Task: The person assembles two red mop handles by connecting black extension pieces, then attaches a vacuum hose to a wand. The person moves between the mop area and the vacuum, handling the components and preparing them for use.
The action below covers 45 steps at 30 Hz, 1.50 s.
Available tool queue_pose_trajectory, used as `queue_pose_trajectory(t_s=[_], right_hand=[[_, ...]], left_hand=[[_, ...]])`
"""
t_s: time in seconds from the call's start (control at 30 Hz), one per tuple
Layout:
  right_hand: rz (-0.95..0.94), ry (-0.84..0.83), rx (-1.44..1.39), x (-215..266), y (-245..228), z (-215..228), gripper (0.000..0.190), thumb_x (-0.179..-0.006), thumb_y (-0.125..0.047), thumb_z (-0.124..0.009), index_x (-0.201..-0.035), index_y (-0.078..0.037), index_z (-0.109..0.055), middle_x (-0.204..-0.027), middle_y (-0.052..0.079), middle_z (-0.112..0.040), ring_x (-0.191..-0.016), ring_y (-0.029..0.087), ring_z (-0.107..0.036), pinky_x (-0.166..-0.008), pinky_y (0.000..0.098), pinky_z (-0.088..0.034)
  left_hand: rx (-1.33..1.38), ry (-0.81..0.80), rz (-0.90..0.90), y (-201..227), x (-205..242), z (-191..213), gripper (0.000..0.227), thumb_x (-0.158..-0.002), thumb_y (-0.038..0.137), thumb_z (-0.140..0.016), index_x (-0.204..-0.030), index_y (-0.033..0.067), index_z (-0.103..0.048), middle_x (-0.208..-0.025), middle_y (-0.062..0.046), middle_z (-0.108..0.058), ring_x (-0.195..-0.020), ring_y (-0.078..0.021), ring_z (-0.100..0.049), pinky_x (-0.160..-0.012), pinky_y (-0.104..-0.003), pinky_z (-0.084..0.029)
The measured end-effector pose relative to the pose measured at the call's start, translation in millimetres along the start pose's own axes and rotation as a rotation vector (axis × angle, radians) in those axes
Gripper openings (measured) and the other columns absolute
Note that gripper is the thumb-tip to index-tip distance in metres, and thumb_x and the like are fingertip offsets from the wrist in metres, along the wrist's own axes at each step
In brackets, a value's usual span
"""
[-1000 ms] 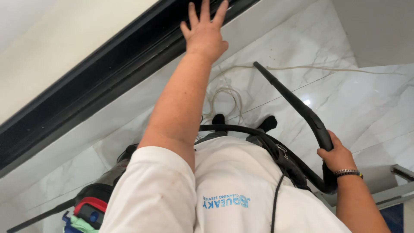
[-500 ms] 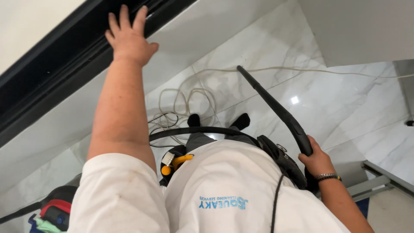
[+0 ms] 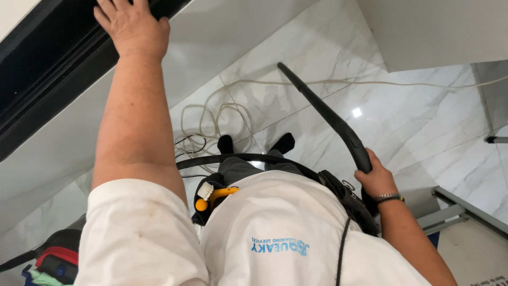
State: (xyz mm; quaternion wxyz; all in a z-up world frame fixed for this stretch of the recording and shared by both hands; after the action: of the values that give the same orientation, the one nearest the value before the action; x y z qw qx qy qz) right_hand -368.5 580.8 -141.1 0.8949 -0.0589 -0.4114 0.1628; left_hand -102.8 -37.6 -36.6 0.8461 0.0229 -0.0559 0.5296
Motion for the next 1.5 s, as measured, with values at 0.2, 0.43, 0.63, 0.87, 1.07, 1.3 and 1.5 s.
queue_pose_trajectory(t_s=[0.2, 0.43, 0.63, 0.87, 1.07, 1.3, 1.5], right_hand=[[-0.038, 0.013, -0.029, -12, -35, 18, 0.089, -0.077, -0.027, -0.069, -0.160, -0.030, -0.038, -0.117, 0.025, -0.071, -0.107, 0.039, -0.070, -0.095, 0.0439, -0.053], [-0.010, -0.031, 0.017, -5, 16, 31, 0.089, -0.076, -0.027, -0.071, -0.159, -0.032, -0.040, -0.118, 0.023, -0.071, -0.108, 0.039, -0.070, -0.095, 0.0441, -0.053], [0.036, -0.039, 0.038, -38, -43, 35, 0.089, -0.076, -0.028, -0.072, -0.159, -0.033, -0.039, -0.116, 0.025, -0.071, -0.110, 0.040, -0.069, -0.096, 0.0443, -0.053], [0.106, -0.094, -0.004, -64, -118, 38, 0.089, -0.076, -0.027, -0.069, -0.159, -0.027, -0.038, -0.113, 0.022, -0.073, -0.102, 0.036, -0.072, -0.092, 0.0426, -0.055], [0.092, -0.004, -0.002, -80, -78, 40, 0.090, -0.077, -0.027, -0.072, -0.160, -0.023, -0.040, -0.113, 0.024, -0.072, -0.101, 0.036, -0.072, -0.094, 0.0419, -0.054], [0.045, 0.130, -0.079, -115, -101, 75, 0.089, -0.081, -0.022, -0.070, -0.163, -0.018, -0.035, -0.125, 0.025, -0.067, -0.110, 0.036, -0.068, -0.096, 0.0427, -0.053], [0.059, 0.209, -0.129, -140, -99, 78, 0.088, -0.081, -0.021, -0.069, -0.162, -0.017, -0.036, -0.126, 0.025, -0.067, -0.112, 0.036, -0.067, -0.097, 0.0430, -0.052]], left_hand=[[0.006, 0.101, -0.137, 25, -17, -20, 0.083, -0.095, 0.034, -0.080, -0.159, 0.0061, -0.036, -0.157, -0.029, -0.033, -0.146, -0.0537, -0.022, -0.119, -0.071, -0.020], [0.040, -0.077, -0.085, 38, -10, 15, 0.094, -0.088, 0.040, -0.081, -0.161, 0.0111, -0.028, -0.159, -0.029, -0.025, -0.146, -0.0530, -0.013, -0.117, -0.072, -0.015], [0.073, -0.233, -0.007, 46, -7, 24, 0.103, -0.087, 0.042, -0.081, -0.165, 0.0185, -0.018, -0.166, -0.023, -0.010, -0.152, -0.0489, -0.002, -0.121, -0.069, -0.014], [0.100, -0.264, 0.018, 47, -5, 29, 0.108, -0.084, 0.042, -0.083, -0.166, 0.0282, -0.013, -0.169, -0.016, -0.005, -0.153, -0.0461, -0.002, -0.121, -0.067, -0.014], [0.107, -0.276, 0.033, 44, -5, 31, 0.107, -0.082, 0.041, -0.084, -0.165, 0.0270, -0.016, -0.169, -0.014, -0.007, -0.153, -0.0464, -0.004, -0.121, -0.067, -0.015], [0.145, -0.262, 0.003, 46, -8, 29, 0.106, -0.080, 0.040, -0.085, -0.163, 0.0239, -0.022, -0.169, -0.015, -0.008, -0.153, -0.0469, -0.003, -0.121, -0.067, -0.013], [0.118, -0.287, 0.027, 43, -10, 24, 0.107, -0.078, 0.042, -0.085, -0.163, 0.0250, -0.022, -0.169, -0.014, -0.006, -0.153, -0.0461, -0.002, -0.121, -0.066, -0.013]])
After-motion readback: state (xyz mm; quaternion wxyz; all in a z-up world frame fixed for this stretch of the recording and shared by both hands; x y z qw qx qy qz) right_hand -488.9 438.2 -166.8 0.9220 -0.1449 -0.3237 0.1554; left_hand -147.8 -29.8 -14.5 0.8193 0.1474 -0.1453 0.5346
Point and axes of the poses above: each hand's wrist, its own x-axis away from the middle knuckle, its own z-axis out of the back of the hand, y = z × x, the point moved 5 cm from there along -x, towards the middle knuckle
